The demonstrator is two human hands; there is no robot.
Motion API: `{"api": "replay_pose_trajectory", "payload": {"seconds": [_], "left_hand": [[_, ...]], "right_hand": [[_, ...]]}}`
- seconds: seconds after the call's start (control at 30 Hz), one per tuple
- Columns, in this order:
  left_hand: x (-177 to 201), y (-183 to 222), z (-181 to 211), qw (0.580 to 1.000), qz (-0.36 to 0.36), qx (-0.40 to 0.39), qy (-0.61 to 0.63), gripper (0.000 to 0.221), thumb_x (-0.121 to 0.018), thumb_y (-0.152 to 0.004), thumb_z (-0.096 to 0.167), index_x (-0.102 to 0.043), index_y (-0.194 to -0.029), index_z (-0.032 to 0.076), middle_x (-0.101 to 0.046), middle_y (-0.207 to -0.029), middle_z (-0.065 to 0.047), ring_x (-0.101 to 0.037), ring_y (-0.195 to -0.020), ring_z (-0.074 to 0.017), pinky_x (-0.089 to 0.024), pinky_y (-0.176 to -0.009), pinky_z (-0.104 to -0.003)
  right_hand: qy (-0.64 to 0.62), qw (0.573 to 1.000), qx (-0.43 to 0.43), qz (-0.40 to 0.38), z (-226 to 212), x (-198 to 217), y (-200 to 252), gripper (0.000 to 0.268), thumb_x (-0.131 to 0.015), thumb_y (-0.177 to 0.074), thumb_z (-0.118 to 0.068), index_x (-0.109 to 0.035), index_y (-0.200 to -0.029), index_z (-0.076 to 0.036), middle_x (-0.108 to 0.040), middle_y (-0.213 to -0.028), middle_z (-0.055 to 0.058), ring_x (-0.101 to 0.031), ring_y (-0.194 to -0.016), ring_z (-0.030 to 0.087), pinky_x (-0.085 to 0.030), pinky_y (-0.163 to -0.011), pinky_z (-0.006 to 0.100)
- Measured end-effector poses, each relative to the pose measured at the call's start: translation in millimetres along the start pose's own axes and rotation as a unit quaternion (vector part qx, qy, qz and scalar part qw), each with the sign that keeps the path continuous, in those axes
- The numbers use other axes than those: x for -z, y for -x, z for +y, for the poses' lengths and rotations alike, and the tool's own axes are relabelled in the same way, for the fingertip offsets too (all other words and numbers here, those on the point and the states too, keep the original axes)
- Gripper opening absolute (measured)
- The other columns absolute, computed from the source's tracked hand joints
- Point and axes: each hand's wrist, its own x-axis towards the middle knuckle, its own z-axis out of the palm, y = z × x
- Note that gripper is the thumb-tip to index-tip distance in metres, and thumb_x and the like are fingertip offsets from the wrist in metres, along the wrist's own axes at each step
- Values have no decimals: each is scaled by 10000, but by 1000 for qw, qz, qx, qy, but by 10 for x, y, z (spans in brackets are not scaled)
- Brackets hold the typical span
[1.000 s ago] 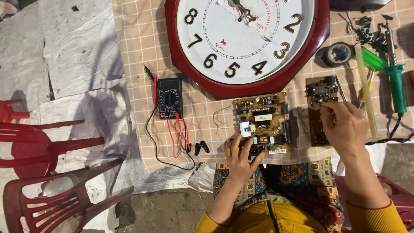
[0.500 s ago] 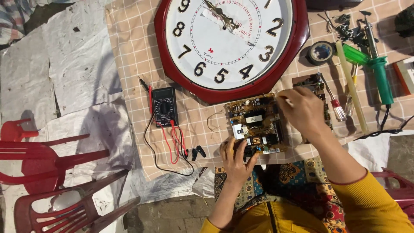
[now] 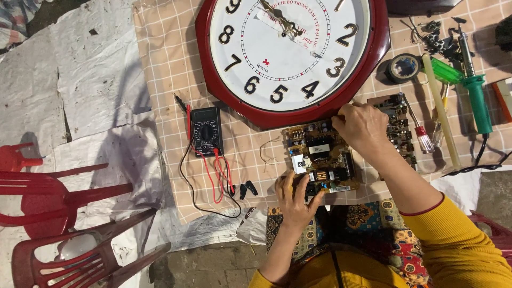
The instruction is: Soldering and desoldering electronic components on a circuit board using a soldering iron and a desoldering pump.
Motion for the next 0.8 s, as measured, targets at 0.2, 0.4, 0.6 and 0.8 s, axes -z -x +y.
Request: {"api": "replay_pose_trajectory", "payload": {"seconds": [0.2, 0.4, 0.6, 0.8], "left_hand": [[-43, 66, -37, 1000, 1, -1, -5, 453, -554, -787, 464, -563, -1085, 124, -458, -1149, -165, -500, -957, -303, -373, -881, -495], [-76, 88, -50, 1000, 12, 0, -12, 457, -544, -778, 484, -577, -1065, 129, -475, -1138, -157, -502, -963, -298, -383, -875, -486], [-91, 94, -23, 999, 17, -5, -37, 463, -515, -833, 468, -490, -1165, 147, -446, -1198, -150, -461, -1077, -276, -404, -912, -457], [-94, 74, -9, 999, 24, -11, -31, 448, -507, -833, 468, -519, -1121, 125, -453, -1181, -153, -461, -1062, -287, -412, -895, -449]], "right_hand": [[1, 997, -13, 74, 119, -272, -8, 184, -642, -725, -360, -662, -755, -179, -594, -635, 11, -619, -620, 235, -501, -545, 352], [-40, 993, -14, 109, 495, -93, 168, 142, -634, -774, -287, -627, -793, -146, -598, -683, 61, -610, -697, 293, -494, -572, 397], [-24, 994, 63, 87, 313, 260, 303, 72, -557, -890, -74, -624, -864, -80, -646, -800, 78, -593, -628, 233, -534, -430, 301], [25, 989, 108, 98, 399, -105, 286, 138, -594, -825, -229, -646, -931, -156, -639, -887, 66, -600, -785, 251, -531, -545, 341]]}}
